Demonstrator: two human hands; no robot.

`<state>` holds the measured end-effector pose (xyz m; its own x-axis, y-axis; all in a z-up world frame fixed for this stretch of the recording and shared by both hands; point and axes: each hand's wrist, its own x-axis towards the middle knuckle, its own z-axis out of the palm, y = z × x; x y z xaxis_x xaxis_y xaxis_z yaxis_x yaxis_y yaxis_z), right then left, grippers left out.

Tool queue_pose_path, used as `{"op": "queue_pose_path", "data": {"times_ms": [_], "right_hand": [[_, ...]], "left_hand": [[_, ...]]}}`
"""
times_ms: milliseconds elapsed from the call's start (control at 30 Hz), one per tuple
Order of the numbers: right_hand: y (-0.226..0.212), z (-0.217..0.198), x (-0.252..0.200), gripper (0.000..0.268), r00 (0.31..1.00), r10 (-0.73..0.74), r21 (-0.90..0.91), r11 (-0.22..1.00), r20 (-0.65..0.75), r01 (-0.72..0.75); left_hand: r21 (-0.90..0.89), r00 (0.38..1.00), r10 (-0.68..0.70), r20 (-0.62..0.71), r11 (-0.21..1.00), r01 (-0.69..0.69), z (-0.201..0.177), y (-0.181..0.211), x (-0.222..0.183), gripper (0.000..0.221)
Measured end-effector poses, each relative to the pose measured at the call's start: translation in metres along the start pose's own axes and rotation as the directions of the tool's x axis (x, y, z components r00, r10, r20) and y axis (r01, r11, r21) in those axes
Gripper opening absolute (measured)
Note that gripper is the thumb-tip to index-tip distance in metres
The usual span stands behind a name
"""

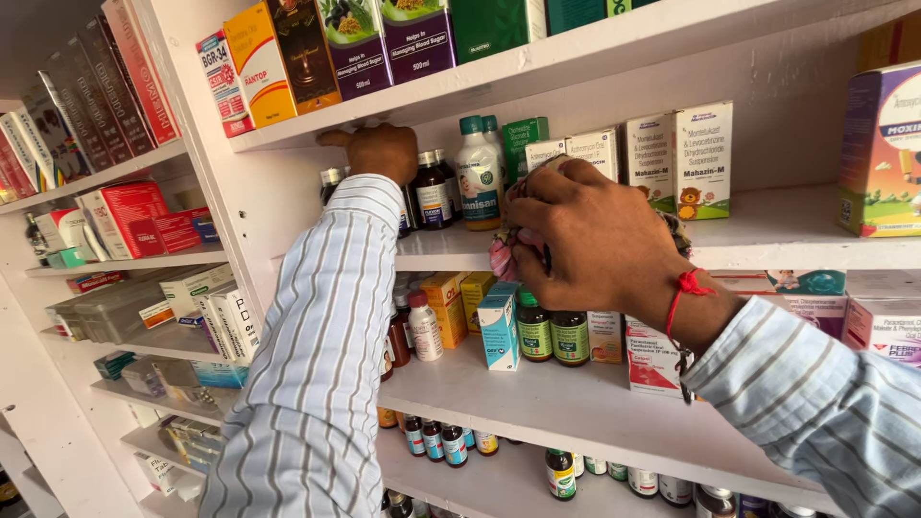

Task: The person picks up a pair of scissors and a medicinal strip from a desk, cuts the strip, and puts the items back. They then wipe down the desk surface with a cloth, fold the cloth, and organize various medicine bottles and boxes on the shelves.

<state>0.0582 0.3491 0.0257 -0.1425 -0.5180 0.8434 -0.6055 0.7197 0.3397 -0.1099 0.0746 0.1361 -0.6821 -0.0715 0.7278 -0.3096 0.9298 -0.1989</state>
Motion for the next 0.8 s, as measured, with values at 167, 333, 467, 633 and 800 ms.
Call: {"op": "queue_pose_path", "data": {"times_ms": [167,333,467,633,800], "right_hand": [[0.000,0.000,-0.002,0.036,1.000,0.004,0.027,1.000,0.010,-0.004],[0.001,0.000,-0.001,0.037,0.999,0.029,0.029,0.999,0.029,-0.030],[0.001,0.001,-0.002,0.037,1.000,0.014,0.025,1.000,0.013,-0.015],[0.000,0.000,-0.003,0.035,1.000,0.016,0.032,0.999,0.001,-0.016],[-0.001,-0.001,-0.003,0.034,0.998,0.047,0.045,0.998,0.038,-0.048]], "left_hand": [[-0.030,0.999,0.051,-0.010,0.998,-0.051,-0.002,-0.005,-0.012,0.026],[-0.085,1.000,0.010,0.006,0.996,-0.009,-0.014,-0.003,-0.025,0.030],[-0.146,1.000,-0.011,0.023,0.989,0.014,-0.023,0.002,-0.033,0.040],[-0.189,0.999,-0.027,0.040,0.981,0.034,-0.036,0.009,-0.035,0.050],[-0.159,0.995,-0.015,0.102,0.987,0.031,-0.028,0.007,-0.030,0.043]]}}
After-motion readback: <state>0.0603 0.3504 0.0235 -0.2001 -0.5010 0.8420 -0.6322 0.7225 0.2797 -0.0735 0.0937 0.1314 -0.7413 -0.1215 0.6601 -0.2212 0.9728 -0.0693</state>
